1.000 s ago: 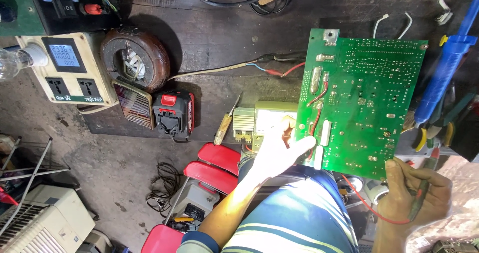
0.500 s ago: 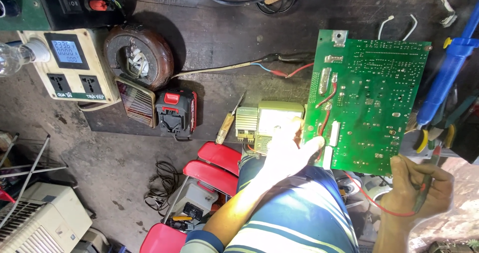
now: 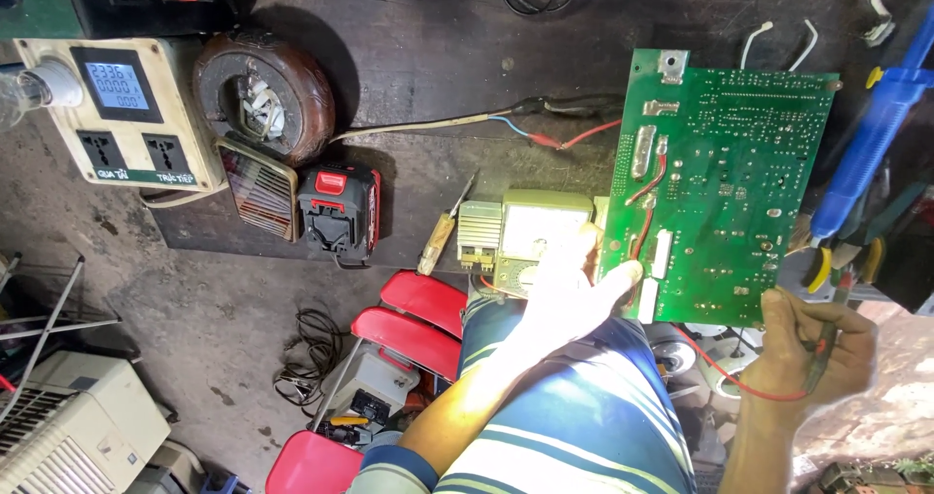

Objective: Testing a circuit board with a multimeter and searching for replacement parts in a box.

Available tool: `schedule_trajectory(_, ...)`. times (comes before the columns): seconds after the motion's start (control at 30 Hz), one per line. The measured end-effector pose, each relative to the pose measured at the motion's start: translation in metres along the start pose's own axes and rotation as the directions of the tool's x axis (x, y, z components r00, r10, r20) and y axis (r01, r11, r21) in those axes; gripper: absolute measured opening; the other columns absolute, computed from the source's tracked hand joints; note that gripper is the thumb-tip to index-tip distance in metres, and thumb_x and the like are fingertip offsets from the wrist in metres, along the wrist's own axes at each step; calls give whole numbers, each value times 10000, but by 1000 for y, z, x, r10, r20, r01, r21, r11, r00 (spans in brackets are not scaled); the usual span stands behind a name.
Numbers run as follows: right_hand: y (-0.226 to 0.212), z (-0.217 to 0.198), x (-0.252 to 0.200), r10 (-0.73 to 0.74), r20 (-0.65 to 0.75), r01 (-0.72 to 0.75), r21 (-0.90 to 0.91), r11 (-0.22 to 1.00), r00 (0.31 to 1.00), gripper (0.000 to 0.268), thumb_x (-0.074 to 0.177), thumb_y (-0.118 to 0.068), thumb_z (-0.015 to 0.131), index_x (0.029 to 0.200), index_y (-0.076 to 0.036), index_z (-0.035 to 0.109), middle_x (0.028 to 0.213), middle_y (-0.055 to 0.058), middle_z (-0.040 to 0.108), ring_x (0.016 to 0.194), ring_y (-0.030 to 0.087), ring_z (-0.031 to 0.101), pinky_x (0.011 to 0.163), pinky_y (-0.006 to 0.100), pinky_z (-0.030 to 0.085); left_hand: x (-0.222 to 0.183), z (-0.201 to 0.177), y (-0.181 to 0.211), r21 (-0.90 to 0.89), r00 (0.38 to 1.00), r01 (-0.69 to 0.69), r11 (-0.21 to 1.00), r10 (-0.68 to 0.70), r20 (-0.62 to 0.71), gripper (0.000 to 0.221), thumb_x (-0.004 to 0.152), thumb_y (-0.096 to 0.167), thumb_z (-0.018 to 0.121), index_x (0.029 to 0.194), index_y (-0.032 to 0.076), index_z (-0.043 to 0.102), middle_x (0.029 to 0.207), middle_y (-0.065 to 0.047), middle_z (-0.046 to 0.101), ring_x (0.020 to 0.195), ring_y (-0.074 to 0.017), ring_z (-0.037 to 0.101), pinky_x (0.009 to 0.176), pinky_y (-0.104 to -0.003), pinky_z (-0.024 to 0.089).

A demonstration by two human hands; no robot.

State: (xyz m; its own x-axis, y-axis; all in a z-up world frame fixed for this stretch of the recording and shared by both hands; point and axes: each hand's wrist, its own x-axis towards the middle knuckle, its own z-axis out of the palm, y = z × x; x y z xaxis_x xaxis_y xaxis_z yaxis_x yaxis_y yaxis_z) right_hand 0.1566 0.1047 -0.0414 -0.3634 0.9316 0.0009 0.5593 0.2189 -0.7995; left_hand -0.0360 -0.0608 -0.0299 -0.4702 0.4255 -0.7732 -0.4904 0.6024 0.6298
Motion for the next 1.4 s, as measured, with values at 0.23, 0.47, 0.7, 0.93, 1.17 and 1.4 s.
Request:
schedule_trajectory(0.23, 11, -1, 2, 18, -13, -18, 39, 999, 1000, 319, 915, 156, 843, 1064, 9, 603, 903, 146, 706, 889, 248, 756, 989, 419, 678, 1, 2, 2, -15, 999, 33, 999, -33, 6, 356, 882, 415, 647, 828, 131, 440, 827, -17, 434, 804, -194, 410, 786, -366, 351)
schedule_trajectory(0.47, 2, 2, 4, 14, -1, -14, 39, 999, 1000, 318, 909, 161, 831, 1063, -1, 604, 922, 157, 713, 896, 258, 761, 1030, 420, 672, 1, 5, -6, -22, 996, -81, 996, 80, -49, 395, 873, 404, 669, 794, 138, 389, 772, -12, 379, 756, -190, 370, 728, -355, 316)
schedule_trajectory(0.7, -5, 5, 4, 73, 9, -73, 78, 994, 997, 303, 914, 124, 818, 1055, -19, 592, 941, 176, 728, 876, 224, 749, 972, 373, 667, -1, 0, -4, -77, 991, -130, 989, 127, -34, 367, 898, 366, 677, 793, 141, 407, 753, -3, 383, 716, -171, 367, 695, -349, 321)
schedule_trajectory(0.93, -8, 7, 3, 62, -36, -58, 94, 994, 997, 297, 877, 139, 834, 1000, -21, 616, 887, 134, 715, 876, 233, 759, 930, 358, 659, -3, -3, 10, -50, 999, 53, 997, -52, 9, 302, 868, 401, 688, 890, 139, 540, 837, -27, 562, 786, -181, 524, 786, -355, 428)
schedule_trajectory(1.17, -30, 4, -1, 78, -36, -78, 15, 997, 996, 315, 894, 133, 867, 1024, 2, 612, 948, 169, 740, 875, 199, 736, 934, 300, 603, -3, -6, 3, -320, 992, 119, 940, -100, 74, 287, 865, 290, 744, 936, 149, 504, 801, -33, 700, 593, -115, 587, 576, -268, 449)
schedule_trajectory(1.4, -27, 2, 0, 69, -15, -69, 4, 998, 998, 285, 917, 140, 885, 974, 16, 635, 890, 124, 722, 869, 203, 745, 808, 252, 570, -3, -1, -3, -337, 999, 6, 942, 10, 44, 251, 905, 270, 730, 1010, 131, 550, 984, -17, 676, 769, -96, 640, 745, -255, 474)
